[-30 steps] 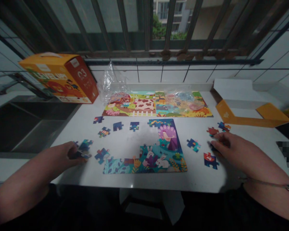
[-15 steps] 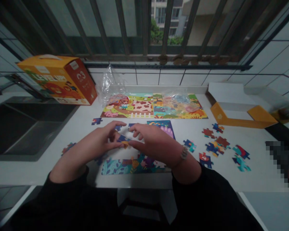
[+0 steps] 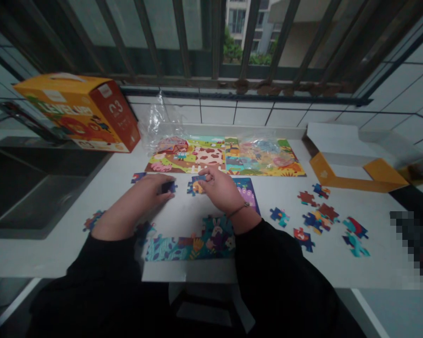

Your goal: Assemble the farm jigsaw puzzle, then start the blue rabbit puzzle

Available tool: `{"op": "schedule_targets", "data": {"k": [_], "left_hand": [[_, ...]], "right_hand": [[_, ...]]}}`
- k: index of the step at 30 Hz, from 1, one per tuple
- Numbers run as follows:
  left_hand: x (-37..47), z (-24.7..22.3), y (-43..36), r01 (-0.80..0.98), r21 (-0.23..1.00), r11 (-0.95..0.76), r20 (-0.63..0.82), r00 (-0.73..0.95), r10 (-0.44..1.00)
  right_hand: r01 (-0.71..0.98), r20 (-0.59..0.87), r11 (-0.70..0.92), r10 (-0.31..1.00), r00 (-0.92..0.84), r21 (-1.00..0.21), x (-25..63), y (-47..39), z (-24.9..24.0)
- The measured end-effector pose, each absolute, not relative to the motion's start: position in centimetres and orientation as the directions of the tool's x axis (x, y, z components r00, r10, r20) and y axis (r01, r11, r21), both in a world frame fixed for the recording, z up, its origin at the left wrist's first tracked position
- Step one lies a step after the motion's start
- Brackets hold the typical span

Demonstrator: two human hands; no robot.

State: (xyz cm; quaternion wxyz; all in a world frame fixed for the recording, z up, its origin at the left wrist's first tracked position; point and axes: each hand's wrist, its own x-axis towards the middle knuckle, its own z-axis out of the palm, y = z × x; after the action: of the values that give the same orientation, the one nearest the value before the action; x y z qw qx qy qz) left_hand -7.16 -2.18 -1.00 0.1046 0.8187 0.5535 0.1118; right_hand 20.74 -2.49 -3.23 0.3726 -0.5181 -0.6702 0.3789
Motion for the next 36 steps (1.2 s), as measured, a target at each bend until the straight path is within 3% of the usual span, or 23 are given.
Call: {"op": "schedule_targets", "data": {"k": [4,11,19,28,36], "left_hand": [[-7.1,-0.9,-2.7,0.876,0.287,-0.388,0.04,0.394,0.918],[-3.5,-0.8,-3.8,0.765,0.338,-0.548,0.133,0.537,0.833],[-2.1,-1.5,-4.3,0.757,0.334,-0.562,0.044,0.582,0.812],[-2.7,-1.6,-4.1,0.751,0.334,-0.57,0.047,0.59,0.806],[-2.7,-1.8,-4.1,0.772,0.326,-0.546,0.031,0.569,0.822]], "right_hand": [[0.552,0.116,0.153,0.988,-0.102,-0.82,21.6,-2.0,-3.1],[0.679,0.067,0.149,0.987,-0.145,-0.719,22.0,-2.1,-2.9],[0.799,0.107,0.18,0.984,-0.145,-0.573,21.1,-2.5,-2.3],[0.802,0.168,0.293,0.956,-0.241,-0.521,19.5,-2.3,-3.1],[0.772,0.175,0.29,0.957,-0.232,-0.566,19.9,-2.3,-2.6]]}}
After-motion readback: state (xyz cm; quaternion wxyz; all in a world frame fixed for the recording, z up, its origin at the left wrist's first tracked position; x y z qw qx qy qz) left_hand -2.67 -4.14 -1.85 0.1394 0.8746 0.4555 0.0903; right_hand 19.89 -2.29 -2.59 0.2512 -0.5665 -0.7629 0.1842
